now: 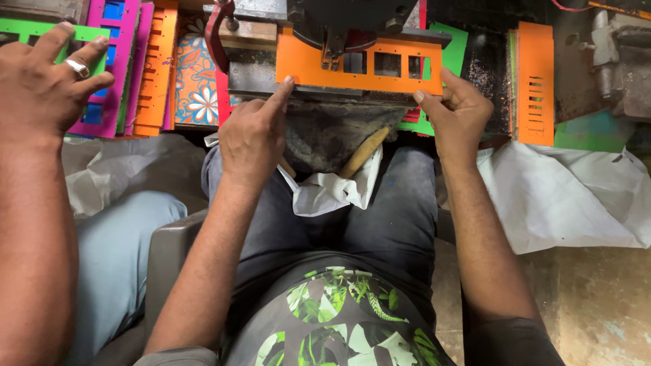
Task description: The person repeatedly places colorful plastic pieces under a press machine, activates the press, and removes the pieces. The person handles blue, orange, pink, green, and red plastic pieces one at a time, stacking them after pressing.
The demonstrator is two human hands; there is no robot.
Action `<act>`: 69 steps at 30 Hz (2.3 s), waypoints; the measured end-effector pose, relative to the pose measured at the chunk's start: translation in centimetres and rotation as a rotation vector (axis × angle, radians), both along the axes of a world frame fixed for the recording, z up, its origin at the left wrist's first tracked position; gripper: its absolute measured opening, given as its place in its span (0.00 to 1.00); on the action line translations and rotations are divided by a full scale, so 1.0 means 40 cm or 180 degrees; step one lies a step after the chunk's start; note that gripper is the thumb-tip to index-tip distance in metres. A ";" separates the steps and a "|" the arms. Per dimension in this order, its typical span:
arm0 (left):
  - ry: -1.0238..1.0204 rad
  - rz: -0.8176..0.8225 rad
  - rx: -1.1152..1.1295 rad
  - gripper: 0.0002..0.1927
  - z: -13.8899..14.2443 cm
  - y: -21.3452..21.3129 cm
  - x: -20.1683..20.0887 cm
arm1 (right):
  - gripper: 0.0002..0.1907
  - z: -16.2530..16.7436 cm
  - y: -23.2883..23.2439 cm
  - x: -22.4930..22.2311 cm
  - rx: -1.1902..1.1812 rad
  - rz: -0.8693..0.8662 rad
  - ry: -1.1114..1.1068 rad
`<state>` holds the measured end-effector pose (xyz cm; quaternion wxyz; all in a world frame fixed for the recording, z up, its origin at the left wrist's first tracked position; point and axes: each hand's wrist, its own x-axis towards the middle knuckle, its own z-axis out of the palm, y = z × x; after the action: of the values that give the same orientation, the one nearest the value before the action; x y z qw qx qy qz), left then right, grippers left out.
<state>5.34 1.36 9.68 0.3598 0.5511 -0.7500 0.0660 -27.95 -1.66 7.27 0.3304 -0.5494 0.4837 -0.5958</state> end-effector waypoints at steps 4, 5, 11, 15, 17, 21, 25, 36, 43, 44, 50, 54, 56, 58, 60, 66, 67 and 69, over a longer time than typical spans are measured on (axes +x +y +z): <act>-0.0090 -0.0107 -0.0065 0.24 0.000 -0.003 0.011 | 0.24 -0.001 -0.004 0.002 0.0007 -0.0130 0.0206; -0.0085 -0.0109 -0.0057 0.23 -0.002 -0.002 0.010 | 0.24 -0.003 -0.004 0.003 -0.0005 -0.0099 0.0158; -0.0119 -0.0152 -0.0110 0.25 -0.009 -0.002 0.013 | 0.24 -0.007 -0.006 0.009 -0.0048 -0.0014 0.0056; -0.0130 -0.0191 -0.0139 0.25 -0.012 -0.003 0.012 | 0.25 -0.018 -0.005 0.007 -0.0073 -0.0003 -0.0029; -0.0146 -0.0193 -0.0130 0.25 -0.014 -0.003 0.011 | 0.25 -0.029 -0.006 0.004 -0.0186 -0.0039 0.0130; -0.0175 -0.0168 -0.0105 0.27 -0.024 0.000 0.009 | 0.24 -0.060 -0.009 0.000 -0.0337 0.0045 0.0045; -0.0185 -0.0171 -0.0105 0.27 -0.032 0.002 0.008 | 0.26 -0.083 -0.010 0.003 -0.0395 -0.0153 0.0151; -0.0163 -0.0153 -0.0084 0.27 -0.036 0.001 0.003 | 0.25 -0.077 -0.007 0.011 -0.0552 0.0132 -0.0237; -0.0169 -0.0131 -0.0088 0.27 -0.040 0.000 0.004 | 0.25 -0.083 -0.010 0.008 -0.0533 0.0009 -0.0107; -0.0169 -0.0137 -0.0093 0.27 -0.040 0.000 0.004 | 0.25 -0.084 -0.011 0.007 -0.0540 0.0018 -0.0123; -0.0198 -0.0137 -0.0092 0.28 -0.046 -0.004 0.007 | 0.26 -0.089 -0.012 0.006 -0.0540 0.0038 -0.0194; -0.0149 -0.0152 -0.0120 0.27 -0.052 -0.004 0.006 | 0.26 -0.091 -0.013 0.006 -0.0543 0.0037 -0.0240; -0.0152 -0.0145 -0.0097 0.27 -0.053 -0.003 0.006 | 0.26 -0.091 -0.011 0.007 -0.0533 0.0037 -0.0257; -0.0157 -0.0148 -0.0087 0.27 -0.053 -0.003 0.007 | 0.26 -0.090 -0.010 0.008 -0.0515 0.0021 -0.0246; -0.0163 -0.0160 -0.0091 0.28 -0.053 -0.004 0.008 | 0.26 -0.088 -0.009 0.010 -0.0490 -0.0009 -0.0209; -0.0158 -0.0155 -0.0089 0.28 -0.051 -0.002 0.006 | 0.26 -0.085 -0.007 0.008 -0.0466 -0.0022 -0.0148; -0.0151 -0.0156 -0.0085 0.28 -0.051 -0.002 0.006 | 0.26 -0.086 -0.007 0.008 -0.0500 0.0001 -0.0137; -0.0137 -0.0156 -0.0081 0.28 -0.051 -0.002 0.006 | 0.26 -0.087 -0.007 0.009 -0.0573 0.0049 -0.0118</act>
<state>5.56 1.28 7.65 0.3521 0.5264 -0.7699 0.0785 -27.60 -1.95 3.80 0.2932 -0.5694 0.4178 -0.6444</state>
